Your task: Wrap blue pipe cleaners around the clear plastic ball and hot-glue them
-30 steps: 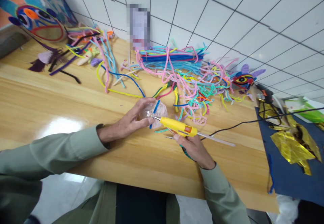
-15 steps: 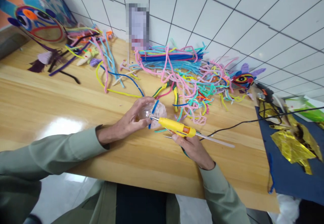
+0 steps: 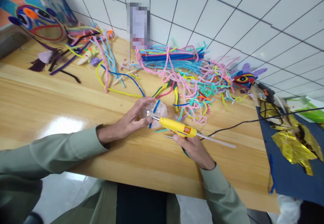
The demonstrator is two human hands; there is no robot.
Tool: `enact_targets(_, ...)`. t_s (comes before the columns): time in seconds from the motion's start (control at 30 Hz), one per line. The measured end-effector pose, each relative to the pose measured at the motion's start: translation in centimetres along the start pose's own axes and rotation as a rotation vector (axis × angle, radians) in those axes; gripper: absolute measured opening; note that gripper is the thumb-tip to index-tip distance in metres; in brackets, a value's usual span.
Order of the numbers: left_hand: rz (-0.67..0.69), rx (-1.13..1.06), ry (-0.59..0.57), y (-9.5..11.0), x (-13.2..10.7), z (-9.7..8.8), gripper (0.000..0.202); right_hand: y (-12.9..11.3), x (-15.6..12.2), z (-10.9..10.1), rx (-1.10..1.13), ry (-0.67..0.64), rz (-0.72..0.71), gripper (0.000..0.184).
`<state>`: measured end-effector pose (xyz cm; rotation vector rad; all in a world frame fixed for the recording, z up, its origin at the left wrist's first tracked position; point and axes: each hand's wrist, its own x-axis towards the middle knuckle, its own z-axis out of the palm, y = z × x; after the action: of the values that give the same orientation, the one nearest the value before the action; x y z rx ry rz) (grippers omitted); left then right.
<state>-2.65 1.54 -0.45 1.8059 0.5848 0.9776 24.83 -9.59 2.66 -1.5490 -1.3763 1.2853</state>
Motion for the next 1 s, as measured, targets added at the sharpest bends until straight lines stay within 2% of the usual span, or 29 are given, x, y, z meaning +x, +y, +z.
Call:
enact_targets(0.17,0.026,0.011,-0.005,-0.08,0.04,-0.03,0.061,0.19,0.05,0.03,0.041,0.005,-0.01,0.046)
enact_targets(0.37,0.007,-0.009,-0.003,-0.1,0.14,-0.09,0.061,-0.06,0.12,-0.01,-0.012,-0.006,-0.033,0.041)
enact_targets(0.53,0.009,-0.006,-0.011,-0.04,0.16,-0.16,0.06,0.3,0.1,0.01,0.031,0.018,-0.057,0.048)
enact_targets(1.0,0.03,0.012,-0.017,-0.04,0.04,-0.18,0.063,0.33,0.12,0.11,-0.019,0.018,-0.037,0.051)
